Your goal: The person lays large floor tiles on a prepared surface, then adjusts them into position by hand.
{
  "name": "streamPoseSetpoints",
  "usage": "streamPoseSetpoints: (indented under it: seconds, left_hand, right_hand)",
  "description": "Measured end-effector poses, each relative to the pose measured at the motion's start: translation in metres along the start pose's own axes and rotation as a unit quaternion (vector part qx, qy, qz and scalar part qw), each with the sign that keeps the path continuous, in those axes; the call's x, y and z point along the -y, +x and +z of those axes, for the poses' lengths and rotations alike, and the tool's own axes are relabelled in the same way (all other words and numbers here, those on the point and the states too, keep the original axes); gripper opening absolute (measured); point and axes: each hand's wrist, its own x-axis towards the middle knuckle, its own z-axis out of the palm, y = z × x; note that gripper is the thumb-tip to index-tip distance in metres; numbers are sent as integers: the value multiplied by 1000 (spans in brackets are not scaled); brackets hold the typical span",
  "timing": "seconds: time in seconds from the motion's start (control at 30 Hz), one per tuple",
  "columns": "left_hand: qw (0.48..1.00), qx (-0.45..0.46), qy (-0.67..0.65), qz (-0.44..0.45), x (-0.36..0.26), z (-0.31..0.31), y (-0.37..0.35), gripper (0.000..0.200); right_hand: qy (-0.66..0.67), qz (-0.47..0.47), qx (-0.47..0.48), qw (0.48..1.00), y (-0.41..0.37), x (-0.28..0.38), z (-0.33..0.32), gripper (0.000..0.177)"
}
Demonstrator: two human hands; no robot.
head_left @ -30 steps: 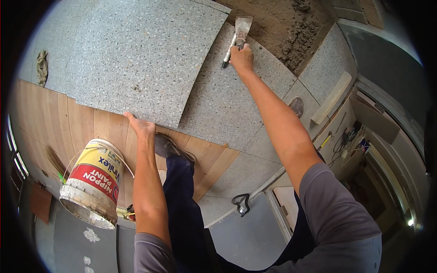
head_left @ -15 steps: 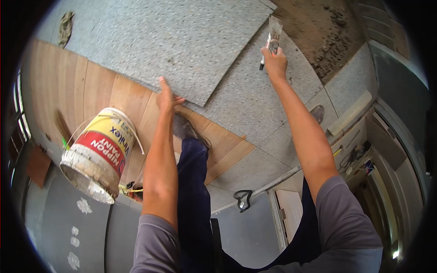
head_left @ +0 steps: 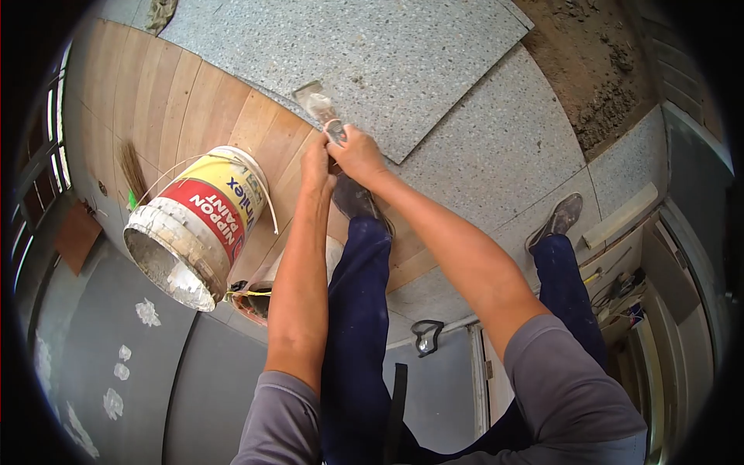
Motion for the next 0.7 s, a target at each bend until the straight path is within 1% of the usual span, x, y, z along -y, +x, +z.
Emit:
streamPoseSetpoints:
  seconds: [0.03,0.07,0.13,0.17,0.27,0.37,0.4,0.5,0.6,0.63,0.7]
  left_hand:
    - [1000,10,-5,-12,-5,-15,2,21]
    - [1000,4,-23,-8,-6,-28,3,21]
    - [998,-9,-54,-1,-16,-40,-12,22]
    - [999,-6,-50,-12,-17,-51,-11,24]
    - [994,13,-108,-5,-11,-72,-4,28]
    - [998,13,-59,1,-7,-98,7,27]
    - [999,-15,-47,7,-6,-101,8,25]
    - [995,-93,-5,21,-2,-123,23,24]
    - [989,-117,78,44,13,-173,63,22]
    - [988,-127,55,71,17,-175,68,18]
    - [978,-142,137,64,18,-175,68,20]
  right_hand:
    - [-8,2,8,1000,1,2,13,33]
    - [-7,14,18,1000,3,4,25,34]
    - [-3,39,35,999,4,9,41,34]
    - [-11,54,65,996,5,10,46,37]
    - [-60,45,94,993,2,4,70,43]
    - [-87,75,128,985,-2,3,84,46]
    - [-97,85,140,982,-2,-2,91,47]
    - [-119,51,105,986,0,-23,113,41]
    - [-120,69,100,985,0,-32,128,37]
    - [-125,72,106,984,-1,-30,124,36]
    - [-136,80,114,981,-4,-26,115,33]
